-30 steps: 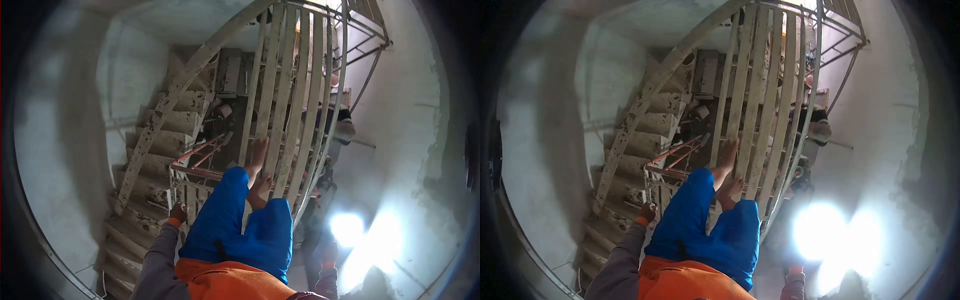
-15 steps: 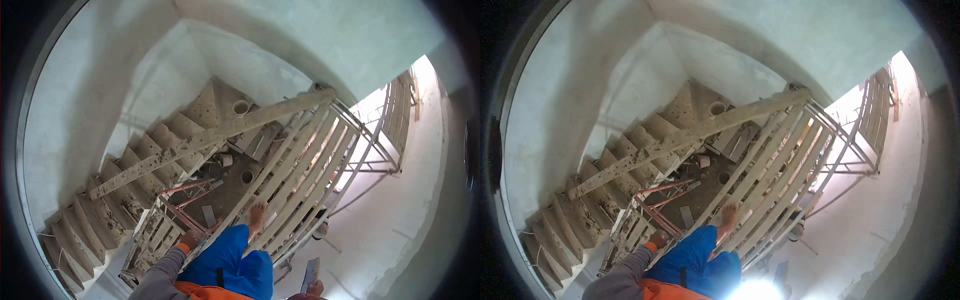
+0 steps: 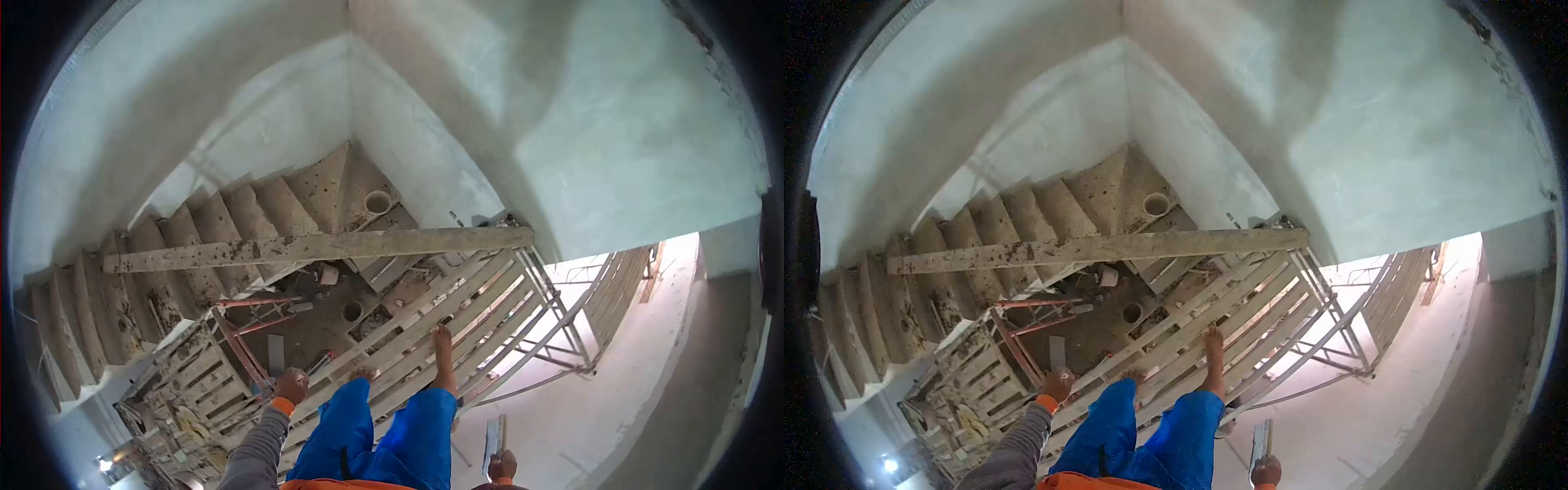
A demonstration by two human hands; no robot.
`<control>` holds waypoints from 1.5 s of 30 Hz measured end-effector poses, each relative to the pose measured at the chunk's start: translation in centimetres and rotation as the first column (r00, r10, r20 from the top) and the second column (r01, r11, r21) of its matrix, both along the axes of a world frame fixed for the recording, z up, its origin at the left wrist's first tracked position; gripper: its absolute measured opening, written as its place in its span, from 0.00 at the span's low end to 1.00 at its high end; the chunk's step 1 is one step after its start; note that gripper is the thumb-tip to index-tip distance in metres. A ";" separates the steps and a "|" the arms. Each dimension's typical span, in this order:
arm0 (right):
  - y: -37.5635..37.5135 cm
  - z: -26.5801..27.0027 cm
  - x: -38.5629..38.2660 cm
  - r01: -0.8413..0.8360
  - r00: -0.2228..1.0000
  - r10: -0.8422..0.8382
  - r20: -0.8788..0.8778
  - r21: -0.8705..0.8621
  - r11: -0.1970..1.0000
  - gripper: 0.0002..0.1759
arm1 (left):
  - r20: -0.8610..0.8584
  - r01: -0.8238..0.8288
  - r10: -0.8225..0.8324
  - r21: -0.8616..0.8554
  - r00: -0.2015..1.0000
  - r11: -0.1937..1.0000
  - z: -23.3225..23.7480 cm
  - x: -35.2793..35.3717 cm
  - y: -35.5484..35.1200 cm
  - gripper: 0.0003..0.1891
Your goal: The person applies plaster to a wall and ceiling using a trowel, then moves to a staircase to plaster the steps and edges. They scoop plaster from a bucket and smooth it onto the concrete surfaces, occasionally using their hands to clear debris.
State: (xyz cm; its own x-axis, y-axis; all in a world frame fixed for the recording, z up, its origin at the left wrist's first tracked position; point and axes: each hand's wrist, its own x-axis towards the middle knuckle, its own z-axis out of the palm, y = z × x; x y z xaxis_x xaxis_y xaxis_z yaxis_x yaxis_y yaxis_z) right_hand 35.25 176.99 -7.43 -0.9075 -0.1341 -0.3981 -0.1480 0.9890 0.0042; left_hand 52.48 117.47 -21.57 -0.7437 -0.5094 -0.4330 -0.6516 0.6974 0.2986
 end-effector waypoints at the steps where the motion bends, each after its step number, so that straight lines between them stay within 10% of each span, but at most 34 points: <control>1: -0.1 -0.2 -2.7 -0.066 0.998 0.065 -0.023 -0.049 0.997 0.10 | -0.009 0.035 -0.036 -0.092 0.999 0.995 0.2 -0.7 0.9 0.20; 6: -1.4 -0.9 -19.3 -0.337 0.932 0.327 -0.155 -0.040 0.941 0.13 | -0.156 -0.326 0.361 0.212 0.920 0.921 4.5 -10.4 4.8 0.11; 18: -12.4 11.8 -47.2 -0.325 0.941 0.259 -0.217 -0.373 0.869 0.13 | -0.502 -0.414 0.493 0.268 0.711 0.870 8.6 -26.2 17.2 0.08; 19: -15.7 14.1 -49.9 -0.732 0.674 0.621 -0.400 -0.248 0.635 0.15 | -0.556 -0.435 0.523 0.294 0.647 0.851 6.7 -28.8 18.6 0.09; 23: -23.8 18.7 -53.3 -0.815 0.570 0.690 -0.446 -0.199 0.544 0.14 | -0.554 -0.375 0.275 -0.073 0.786 0.924 5.4 -32.1 19.6 0.11; 24: -26.0 20.2 -54.4 -0.938 0.223 0.867 -0.445 0.144 0.315 0.15 | -0.497 -0.461 0.451 0.112 0.741 0.880 5.9 -32.9 19.7 0.13; 26: -31.9 23.3 -54.5 -0.910 0.381 0.764 -0.520 -0.065 0.409 0.14 | -0.376 -0.551 0.627 0.300 0.682 0.779 4.7 -34.3 20.3 0.16; 28: -37.1 25.5 -55.8 -0.952 0.070 0.803 -0.592 0.201 0.231 0.19 | -0.530 -0.388 0.531 0.363 0.662 0.847 -13.8 -34.3 26.9 0.18; 31: -46.0 29.3 -54.7 -0.914 -0.115 0.785 -0.609 0.374 0.156 0.20 | -0.177 -0.530 0.697 0.528 0.695 0.663 -8.1 -35.5 24.9 0.16; 32: -49.0 30.3 -54.4 -0.891 -0.236 0.761 -0.604 0.447 0.079 0.22 | -0.233 -0.436 0.524 0.342 0.819 0.833 -2.0 -35.5 22.2 0.14; 38: -64.9 33.3 -56.2 -0.628 -0.647 0.556 -0.522 0.778 0.000 0.27 | -0.166 -0.511 0.693 0.560 0.702 0.652 -5.3 -36.4 22.3 0.14; 45: -74.4 39.7 -51.5 -0.591 -0.719 0.389 -0.576 0.801 0.094 0.15 | -0.100 -0.578 0.770 0.603 0.630 0.551 -7.6 -41.2 23.1 0.21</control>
